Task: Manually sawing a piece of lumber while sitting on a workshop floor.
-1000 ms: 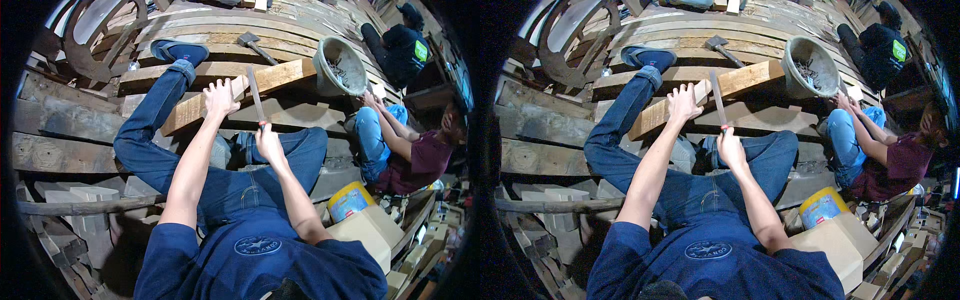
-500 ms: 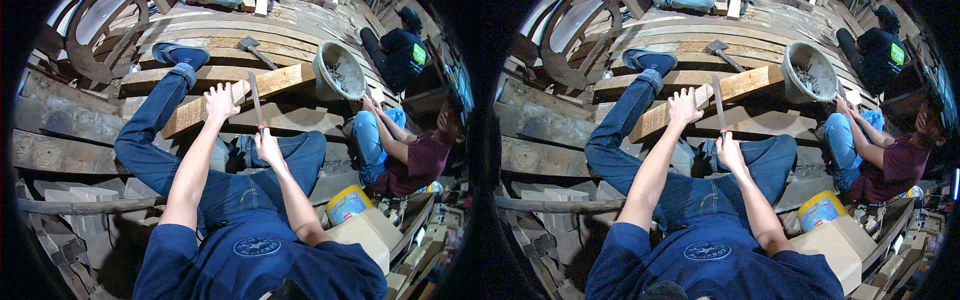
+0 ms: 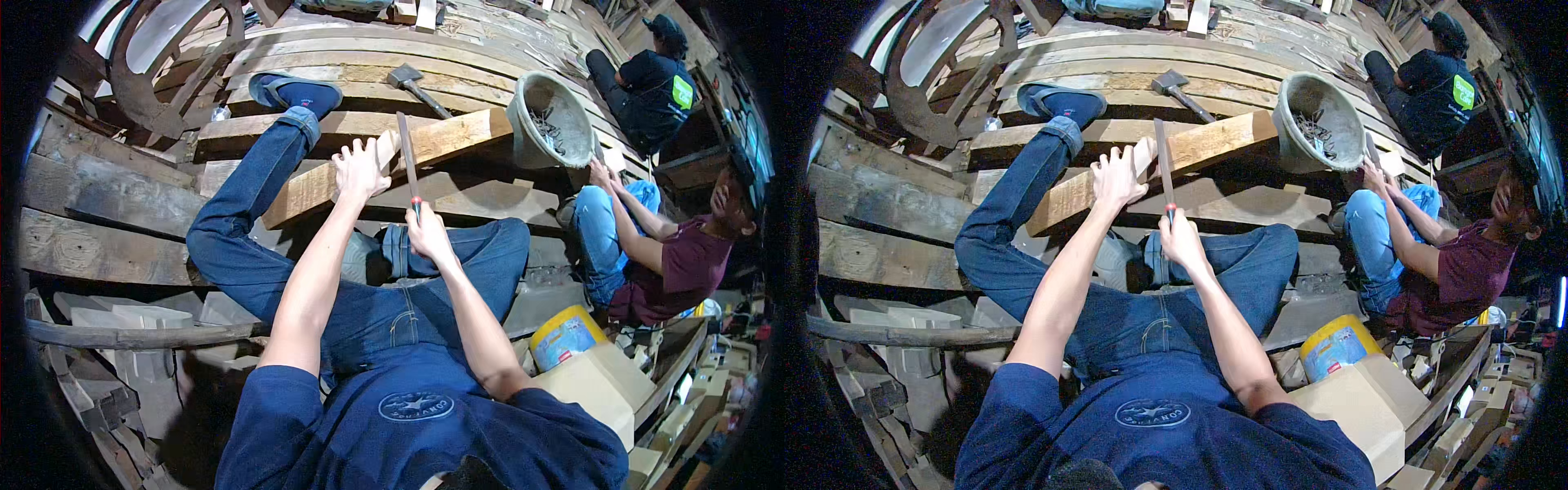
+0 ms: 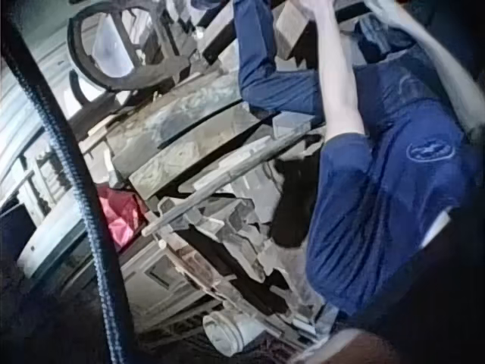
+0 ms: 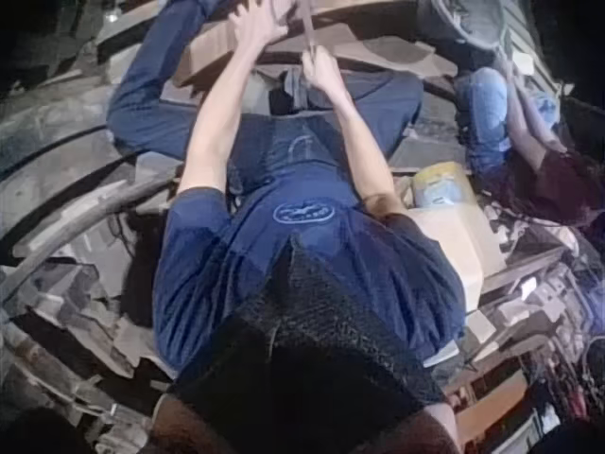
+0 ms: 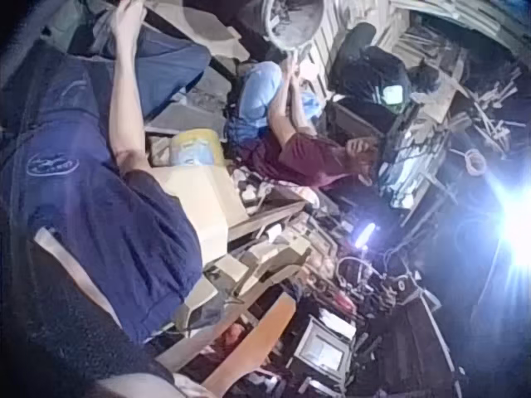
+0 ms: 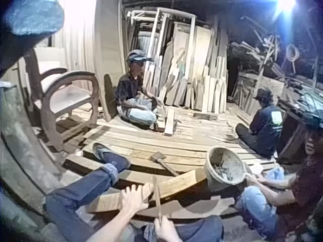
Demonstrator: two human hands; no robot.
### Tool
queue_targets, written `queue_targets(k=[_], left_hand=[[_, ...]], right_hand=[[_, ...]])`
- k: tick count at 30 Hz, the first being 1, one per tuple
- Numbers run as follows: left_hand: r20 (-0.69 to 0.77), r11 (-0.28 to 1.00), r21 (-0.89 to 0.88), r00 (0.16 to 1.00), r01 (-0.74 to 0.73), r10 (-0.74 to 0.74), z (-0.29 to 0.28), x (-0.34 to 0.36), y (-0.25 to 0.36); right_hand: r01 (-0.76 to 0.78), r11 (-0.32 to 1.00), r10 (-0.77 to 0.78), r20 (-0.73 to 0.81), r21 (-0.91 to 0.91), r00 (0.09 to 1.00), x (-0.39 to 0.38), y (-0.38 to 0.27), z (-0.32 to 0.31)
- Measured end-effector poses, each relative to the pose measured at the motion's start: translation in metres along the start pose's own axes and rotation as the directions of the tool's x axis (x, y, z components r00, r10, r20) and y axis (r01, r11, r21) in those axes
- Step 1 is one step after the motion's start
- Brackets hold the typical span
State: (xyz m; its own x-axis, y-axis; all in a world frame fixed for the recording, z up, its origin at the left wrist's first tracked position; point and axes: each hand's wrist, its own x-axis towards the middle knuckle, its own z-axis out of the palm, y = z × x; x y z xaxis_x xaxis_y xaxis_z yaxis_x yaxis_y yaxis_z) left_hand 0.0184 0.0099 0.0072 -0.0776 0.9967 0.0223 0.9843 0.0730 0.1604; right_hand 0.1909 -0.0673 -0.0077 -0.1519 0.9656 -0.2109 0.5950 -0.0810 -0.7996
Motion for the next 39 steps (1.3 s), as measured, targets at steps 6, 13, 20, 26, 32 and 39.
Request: queue_targets(k=[6,13,20,26,32,39], left_hand=[[0.01,0.999,-0.043,1.0,-0.009,0.01,-0.002,0.006,0.007],[0.035,0.998,-0.07,0.999,0.004,-0.001,-0.003,0.002,-0.001],[-0.023,0.998,-0.061,1.0,-0.017,0.015,-0.003,0.004,0.004],[-0.01,0.993,-0.114,1.0,-0.006,0.005,-0.005,0.001,0.002],[0.0,0.999,-0.041,1.0,-0.026,0.026,-0.005,0.004,0.009],[-0.034,0.995,-0.103,0.999,-0.008,0.004,-0.003,-0.002,-0.002]], right_hand=[[0.107,0.975,-0.126,-0.09,-0.195,0.988,0.054,-0.012,0.005],[0.114,0.948,-0.182,-0.21,-0.298,0.961,-0.002,0.003,0.023],[0.108,0.87,-0.247,-0.235,-0.482,0.94,0.034,-0.013,0.007],[0.001,0.884,-0.08,-0.149,-0.468,0.986,-0.011,0.005,0.013],[0.065,0.807,-0.257,-0.25,-0.588,0.933,0.059,-0.015,-0.001],[-0.057,0.879,-0.007,-0.132,-0.473,0.991,-0.021,0.001,0.024]])
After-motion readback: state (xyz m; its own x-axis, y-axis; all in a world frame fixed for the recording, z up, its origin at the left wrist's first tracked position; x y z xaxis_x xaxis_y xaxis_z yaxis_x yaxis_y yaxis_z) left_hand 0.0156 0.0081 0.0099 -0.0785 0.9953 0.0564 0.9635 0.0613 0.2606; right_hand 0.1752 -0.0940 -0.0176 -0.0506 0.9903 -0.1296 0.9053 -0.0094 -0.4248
